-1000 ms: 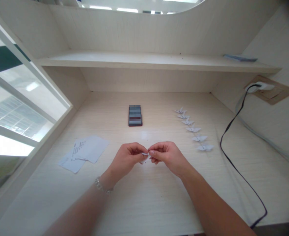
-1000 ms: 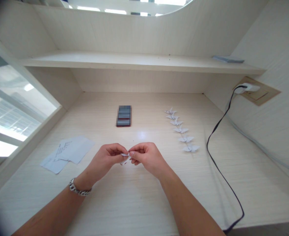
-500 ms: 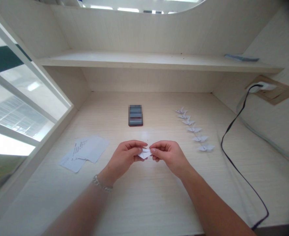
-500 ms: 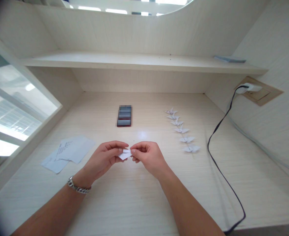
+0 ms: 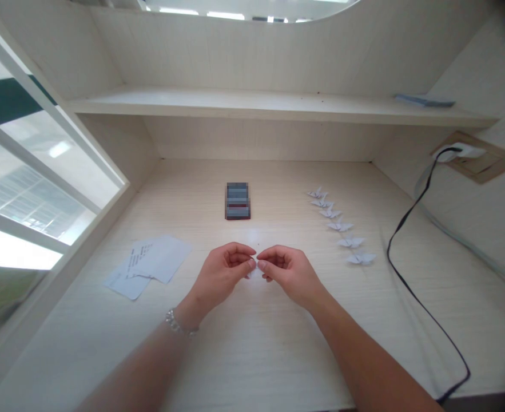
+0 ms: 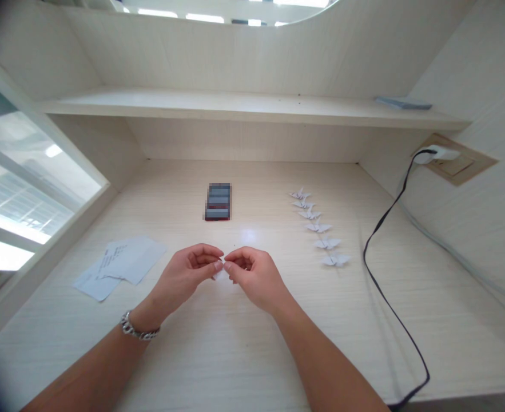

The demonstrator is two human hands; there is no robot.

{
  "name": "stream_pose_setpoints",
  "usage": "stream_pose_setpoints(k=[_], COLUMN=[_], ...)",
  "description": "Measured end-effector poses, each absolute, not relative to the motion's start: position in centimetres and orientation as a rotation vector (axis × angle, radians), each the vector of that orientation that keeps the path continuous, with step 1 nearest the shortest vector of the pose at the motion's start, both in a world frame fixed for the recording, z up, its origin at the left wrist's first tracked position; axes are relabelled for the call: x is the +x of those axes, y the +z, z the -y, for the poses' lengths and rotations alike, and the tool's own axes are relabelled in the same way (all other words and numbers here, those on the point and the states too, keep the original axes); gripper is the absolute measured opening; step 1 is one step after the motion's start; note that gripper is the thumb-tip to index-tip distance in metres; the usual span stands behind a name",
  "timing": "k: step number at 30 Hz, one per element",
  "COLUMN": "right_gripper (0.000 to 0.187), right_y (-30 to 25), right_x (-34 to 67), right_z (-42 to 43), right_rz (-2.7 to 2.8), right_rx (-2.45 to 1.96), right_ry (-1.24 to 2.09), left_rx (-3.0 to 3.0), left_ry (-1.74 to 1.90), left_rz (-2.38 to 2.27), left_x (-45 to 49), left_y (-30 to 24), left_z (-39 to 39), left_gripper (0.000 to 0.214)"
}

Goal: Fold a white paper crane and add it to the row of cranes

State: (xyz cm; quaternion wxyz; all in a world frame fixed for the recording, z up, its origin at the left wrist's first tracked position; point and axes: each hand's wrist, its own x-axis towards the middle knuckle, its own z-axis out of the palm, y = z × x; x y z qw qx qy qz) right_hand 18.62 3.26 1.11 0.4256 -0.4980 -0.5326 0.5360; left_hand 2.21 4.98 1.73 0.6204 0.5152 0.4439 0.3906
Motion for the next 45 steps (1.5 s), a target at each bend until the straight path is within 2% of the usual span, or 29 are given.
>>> stream_pose_setpoints(k=[8, 25, 32, 40, 45], right_gripper=[0.014, 0.011, 0.015, 0.013, 0.012], right_y=[1.5, 1.1, 1.3, 1.4, 0.9], right_x=[18.4, 18.0, 18.5, 18.4, 18.2], right_z=[-3.3, -2.8, -3.2, -3.0, -3.0], right_rz=[1.216, 1.282, 1.357, 1.585, 1.528], right_rx=[-1.218, -1.218, -1.230, -1.302, -1.298], right_ry=[1.293, 1.170, 1.292, 1.176, 1.128], left_rx=[1.128, 1.137, 1.236, 1.413, 1.369], left_ry=[0.890, 0.946, 0.964, 0.887, 0.905], left_rz=[-0.918, -0.980, -0.985, -1.036, -1.021], left_x=[2.2, 2.6, 2.5, 2.6, 2.5], left_y=[2.3, 1.9, 1.6, 1.6, 1.5], left_z=[-4.5, -4.5, -4.2, -3.7, -3.9], left_gripper=[0.036, 0.027, 0.027, 0.026, 0.026])
